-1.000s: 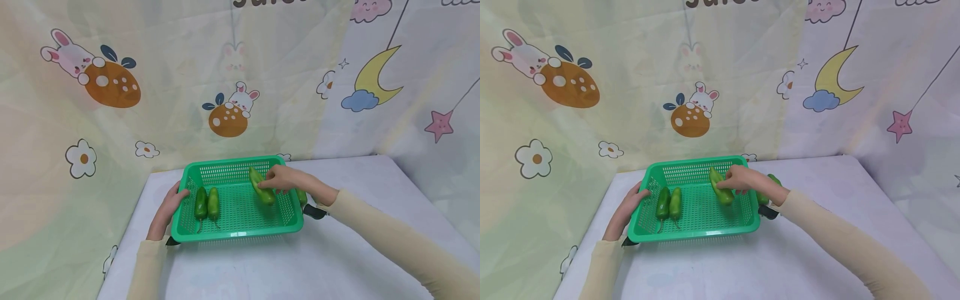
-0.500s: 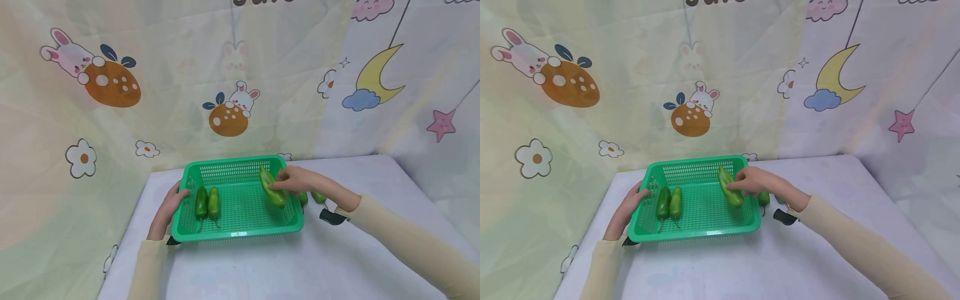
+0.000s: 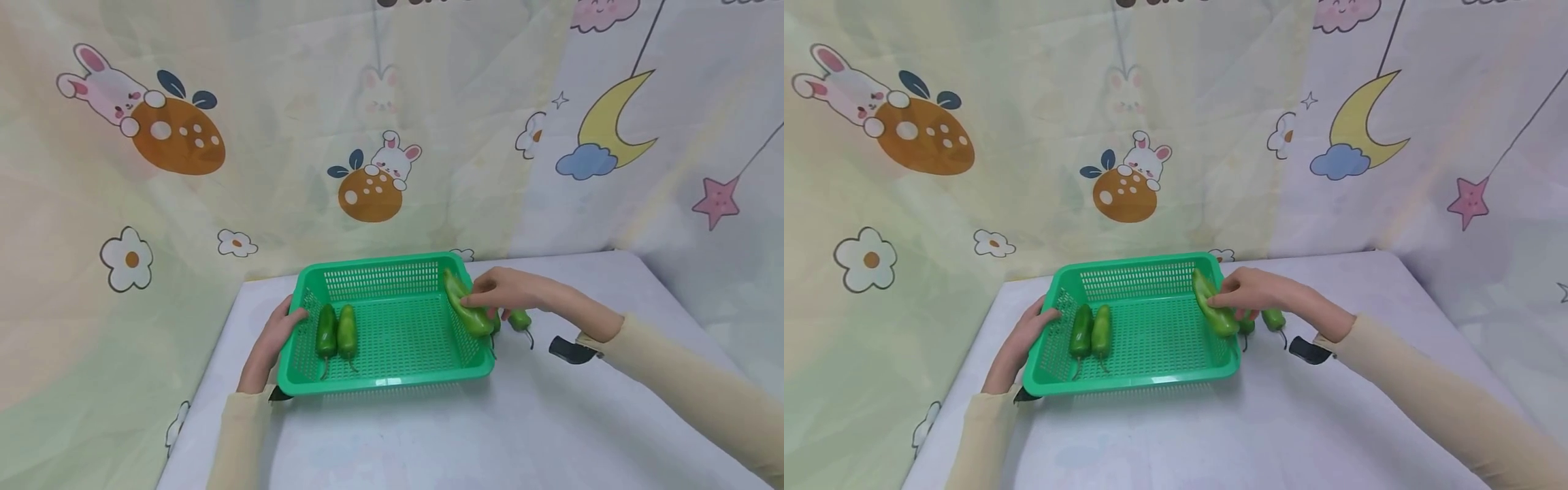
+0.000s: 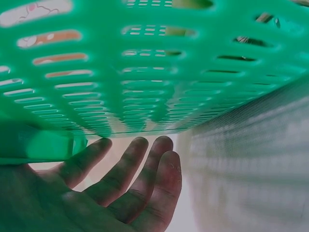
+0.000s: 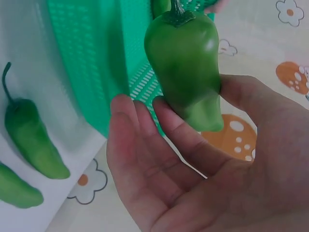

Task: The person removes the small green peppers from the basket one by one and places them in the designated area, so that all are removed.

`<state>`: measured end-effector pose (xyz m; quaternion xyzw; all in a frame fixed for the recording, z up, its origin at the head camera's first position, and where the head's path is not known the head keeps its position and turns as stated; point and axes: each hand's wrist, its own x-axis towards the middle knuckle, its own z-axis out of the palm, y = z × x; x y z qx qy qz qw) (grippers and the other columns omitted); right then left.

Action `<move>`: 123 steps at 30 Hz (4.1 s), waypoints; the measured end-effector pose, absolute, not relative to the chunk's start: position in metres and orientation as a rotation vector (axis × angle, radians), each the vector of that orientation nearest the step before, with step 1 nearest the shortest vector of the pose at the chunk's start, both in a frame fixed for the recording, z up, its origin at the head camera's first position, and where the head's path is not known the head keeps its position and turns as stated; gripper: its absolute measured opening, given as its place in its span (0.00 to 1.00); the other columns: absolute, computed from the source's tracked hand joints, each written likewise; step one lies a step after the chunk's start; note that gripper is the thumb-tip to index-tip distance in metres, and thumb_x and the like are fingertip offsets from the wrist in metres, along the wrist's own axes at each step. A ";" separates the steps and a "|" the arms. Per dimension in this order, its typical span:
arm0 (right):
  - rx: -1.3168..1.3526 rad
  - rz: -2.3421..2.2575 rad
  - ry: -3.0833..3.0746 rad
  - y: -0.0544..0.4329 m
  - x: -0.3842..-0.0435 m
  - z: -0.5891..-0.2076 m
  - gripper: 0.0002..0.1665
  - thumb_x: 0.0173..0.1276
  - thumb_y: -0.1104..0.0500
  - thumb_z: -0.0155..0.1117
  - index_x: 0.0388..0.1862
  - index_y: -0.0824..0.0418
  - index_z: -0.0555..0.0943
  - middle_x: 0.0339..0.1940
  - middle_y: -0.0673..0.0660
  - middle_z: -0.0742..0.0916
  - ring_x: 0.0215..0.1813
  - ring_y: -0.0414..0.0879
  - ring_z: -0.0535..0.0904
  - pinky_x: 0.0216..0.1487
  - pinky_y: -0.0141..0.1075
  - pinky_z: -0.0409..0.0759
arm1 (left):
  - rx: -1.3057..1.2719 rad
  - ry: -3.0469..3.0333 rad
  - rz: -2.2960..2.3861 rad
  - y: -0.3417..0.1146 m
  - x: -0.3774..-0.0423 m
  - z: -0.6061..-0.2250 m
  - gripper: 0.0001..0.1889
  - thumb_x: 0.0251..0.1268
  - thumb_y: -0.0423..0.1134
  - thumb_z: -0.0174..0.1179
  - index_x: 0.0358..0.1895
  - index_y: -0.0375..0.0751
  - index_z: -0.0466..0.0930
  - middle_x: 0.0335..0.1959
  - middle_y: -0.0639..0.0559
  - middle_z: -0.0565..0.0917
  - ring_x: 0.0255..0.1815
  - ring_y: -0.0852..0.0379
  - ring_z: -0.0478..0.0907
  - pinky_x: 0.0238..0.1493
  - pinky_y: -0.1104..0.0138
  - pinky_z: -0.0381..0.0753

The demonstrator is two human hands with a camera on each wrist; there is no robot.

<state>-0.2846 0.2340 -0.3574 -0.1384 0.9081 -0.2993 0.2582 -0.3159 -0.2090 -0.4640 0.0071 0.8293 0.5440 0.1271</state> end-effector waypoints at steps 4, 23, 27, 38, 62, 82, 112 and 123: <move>-0.362 -0.821 2.459 0.243 -0.285 -0.360 0.21 0.72 0.41 0.60 0.41 0.57 0.84 0.35 0.52 0.86 0.40 0.46 0.83 0.40 0.42 0.85 | 0.034 2.408 1.587 -0.202 -0.306 -0.448 0.32 0.74 0.37 0.45 0.79 0.38 0.51 0.66 0.29 0.71 0.55 0.39 0.78 0.47 0.61 0.82; -0.257 -0.810 2.470 0.285 -0.295 -0.373 0.25 0.73 0.39 0.58 0.45 0.60 0.83 0.39 0.54 0.85 0.42 0.45 0.84 0.41 0.41 0.85 | 0.056 2.384 1.628 -0.204 -0.305 -0.449 0.33 0.73 0.37 0.45 0.80 0.39 0.51 0.65 0.30 0.72 0.54 0.41 0.79 0.47 0.62 0.82; -0.242 -0.807 2.475 0.291 -0.296 -0.377 0.25 0.73 0.40 0.58 0.46 0.61 0.83 0.39 0.54 0.85 0.41 0.45 0.84 0.41 0.42 0.86 | 0.063 2.386 1.635 -0.204 -0.305 -0.450 0.33 0.73 0.37 0.45 0.80 0.39 0.52 0.65 0.29 0.72 0.54 0.40 0.79 0.47 0.61 0.83; -0.206 -0.768 2.486 0.314 -0.308 -0.387 0.27 0.74 0.41 0.57 0.48 0.65 0.83 0.45 0.57 0.87 0.46 0.52 0.86 0.42 0.45 0.87 | 0.069 2.394 1.638 -0.204 -0.305 -0.450 0.33 0.73 0.37 0.45 0.80 0.39 0.51 0.66 0.29 0.71 0.55 0.38 0.78 0.47 0.60 0.83; 0.092 -0.579 2.550 0.370 -0.339 -0.440 0.27 0.73 0.45 0.56 0.41 0.72 0.76 0.36 0.62 0.83 0.38 0.54 0.84 0.36 0.42 0.85 | 0.051 2.402 1.626 -0.207 -0.311 -0.458 0.34 0.73 0.37 0.45 0.80 0.39 0.51 0.67 0.29 0.71 0.54 0.40 0.78 0.46 0.61 0.82; 0.107 -0.439 2.570 0.355 -0.331 -0.436 0.30 0.74 0.42 0.55 0.42 0.73 0.75 0.33 0.62 0.80 0.37 0.56 0.81 0.34 0.40 0.80 | 0.058 2.435 1.645 -0.214 -0.323 -0.488 0.32 0.73 0.42 0.46 0.80 0.49 0.54 0.67 0.36 0.72 0.55 0.42 0.77 0.49 0.60 0.81; 0.088 -0.433 2.543 0.350 -0.341 -0.423 0.42 0.75 0.40 0.53 0.59 0.81 0.70 0.49 0.74 0.81 0.44 0.61 0.82 0.43 0.48 0.84 | 0.057 2.390 1.645 -0.207 -0.313 -0.462 0.33 0.74 0.38 0.45 0.80 0.42 0.51 0.69 0.31 0.70 0.57 0.39 0.77 0.48 0.61 0.81; 0.112 -0.399 2.561 0.346 -0.340 -0.413 0.40 0.74 0.39 0.55 0.54 0.79 0.71 0.46 0.72 0.81 0.45 0.62 0.81 0.40 0.45 0.83 | 0.046 2.409 1.650 -0.212 -0.320 -0.479 0.34 0.74 0.41 0.46 0.81 0.46 0.51 0.69 0.33 0.70 0.55 0.42 0.78 0.47 0.61 0.83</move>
